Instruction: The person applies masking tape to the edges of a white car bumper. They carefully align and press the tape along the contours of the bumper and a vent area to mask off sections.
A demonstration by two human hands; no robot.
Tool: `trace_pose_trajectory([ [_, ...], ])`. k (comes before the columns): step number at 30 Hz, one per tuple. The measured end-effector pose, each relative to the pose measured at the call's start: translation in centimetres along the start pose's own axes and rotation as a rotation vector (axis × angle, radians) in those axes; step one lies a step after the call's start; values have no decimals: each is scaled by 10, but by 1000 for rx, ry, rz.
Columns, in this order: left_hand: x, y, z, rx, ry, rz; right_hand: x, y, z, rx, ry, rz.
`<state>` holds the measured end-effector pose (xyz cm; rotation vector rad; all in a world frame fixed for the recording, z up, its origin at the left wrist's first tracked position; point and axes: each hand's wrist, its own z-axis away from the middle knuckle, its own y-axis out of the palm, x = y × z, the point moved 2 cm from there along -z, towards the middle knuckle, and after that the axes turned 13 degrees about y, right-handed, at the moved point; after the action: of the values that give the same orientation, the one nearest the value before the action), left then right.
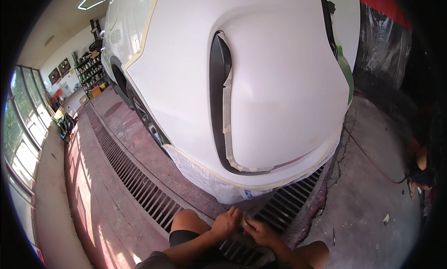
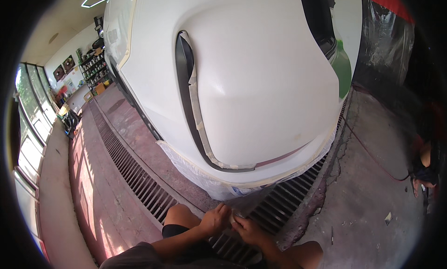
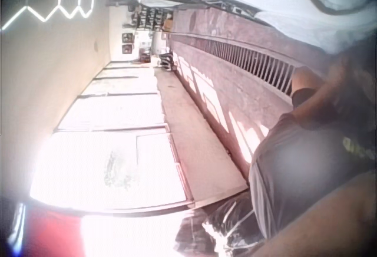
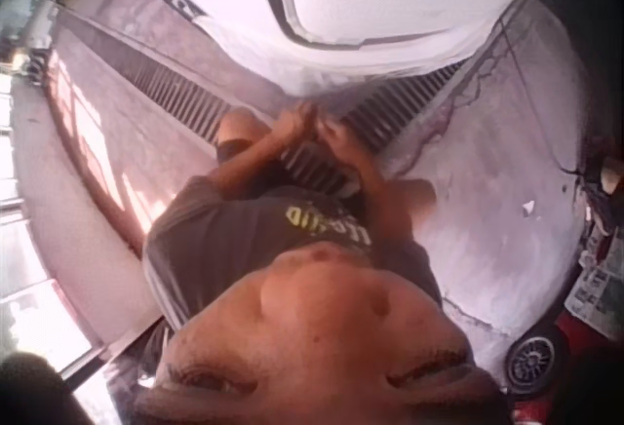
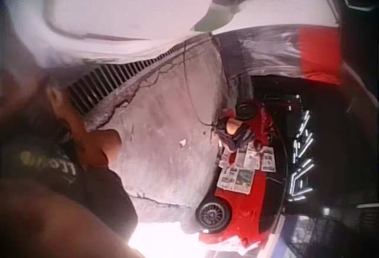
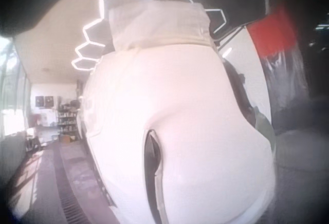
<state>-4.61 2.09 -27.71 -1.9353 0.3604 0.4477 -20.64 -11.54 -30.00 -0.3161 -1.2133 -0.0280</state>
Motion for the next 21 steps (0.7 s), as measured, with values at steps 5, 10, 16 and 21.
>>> trace_pose_trajectory([
  [5, 62, 51, 16, -19, 249, 333, 2, -4, 10, -165, 138, 188],
  [10, 43, 14, -33, 388, -85, 944, 83, -24, 42, -434, 112, 309],
  [16, 1, -26, -74, 251, -31, 825, 88, -19, 41, -959, -70, 665],
  [21, 1, -39, -78, 229, -54, 881, 100, -11, 42, -1134, -114, 805],
])
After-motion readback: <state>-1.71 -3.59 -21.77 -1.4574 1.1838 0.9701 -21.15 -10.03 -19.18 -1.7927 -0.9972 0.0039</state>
